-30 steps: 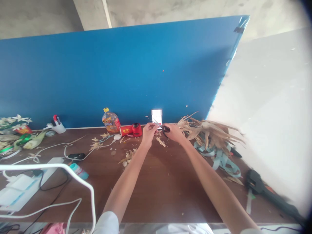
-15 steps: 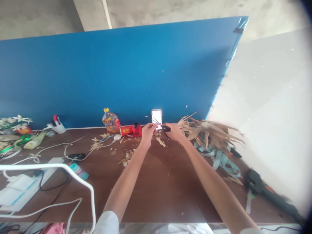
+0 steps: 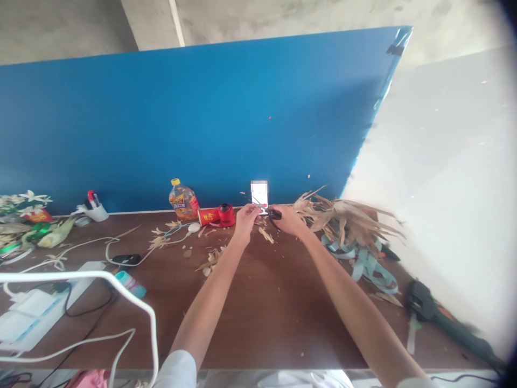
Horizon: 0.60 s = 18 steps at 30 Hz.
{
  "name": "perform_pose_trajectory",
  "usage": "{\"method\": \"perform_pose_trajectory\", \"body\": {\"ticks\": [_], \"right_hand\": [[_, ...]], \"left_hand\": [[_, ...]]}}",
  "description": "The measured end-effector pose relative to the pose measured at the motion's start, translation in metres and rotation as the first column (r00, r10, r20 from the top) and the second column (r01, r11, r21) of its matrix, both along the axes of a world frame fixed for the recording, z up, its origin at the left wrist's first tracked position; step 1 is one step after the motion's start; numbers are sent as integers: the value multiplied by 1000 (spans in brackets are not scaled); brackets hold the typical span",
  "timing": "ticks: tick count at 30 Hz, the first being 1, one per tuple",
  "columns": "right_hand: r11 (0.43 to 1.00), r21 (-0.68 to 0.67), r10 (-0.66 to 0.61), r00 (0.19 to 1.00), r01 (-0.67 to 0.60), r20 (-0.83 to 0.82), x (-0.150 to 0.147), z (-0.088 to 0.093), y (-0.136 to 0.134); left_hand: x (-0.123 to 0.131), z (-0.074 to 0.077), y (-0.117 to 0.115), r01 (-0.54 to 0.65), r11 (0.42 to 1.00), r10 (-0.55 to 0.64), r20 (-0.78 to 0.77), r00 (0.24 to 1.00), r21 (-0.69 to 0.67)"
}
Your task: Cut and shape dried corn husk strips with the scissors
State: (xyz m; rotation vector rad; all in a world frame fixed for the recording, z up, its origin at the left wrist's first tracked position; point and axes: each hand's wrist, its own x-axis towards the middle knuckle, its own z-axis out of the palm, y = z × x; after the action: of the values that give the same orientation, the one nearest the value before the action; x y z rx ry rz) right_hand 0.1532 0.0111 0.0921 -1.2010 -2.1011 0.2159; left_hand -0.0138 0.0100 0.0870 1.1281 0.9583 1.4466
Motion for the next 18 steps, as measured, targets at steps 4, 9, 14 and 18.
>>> {"method": "perform_pose_trajectory", "body": {"ticks": [4,9,14,18], "right_hand": [[1000,11,17,1000,-18,12,1,2,-1],[1000,9,29,999,-29,31,2,2,0],[999,23,46,999,-47,17,3,2,0],[999,10,37,998,-36,-45,3,4,-2]], "left_hand": [[-1,-1,1,-1,1000,1,-18,1000,-5],[-1,-2,1,2,1000,-3,-37,999,-30],[-1,-1,2,7,999,-9,-32,999,-51],[-1,-1,1,19,998,-20,-18,1000,-55]]}}
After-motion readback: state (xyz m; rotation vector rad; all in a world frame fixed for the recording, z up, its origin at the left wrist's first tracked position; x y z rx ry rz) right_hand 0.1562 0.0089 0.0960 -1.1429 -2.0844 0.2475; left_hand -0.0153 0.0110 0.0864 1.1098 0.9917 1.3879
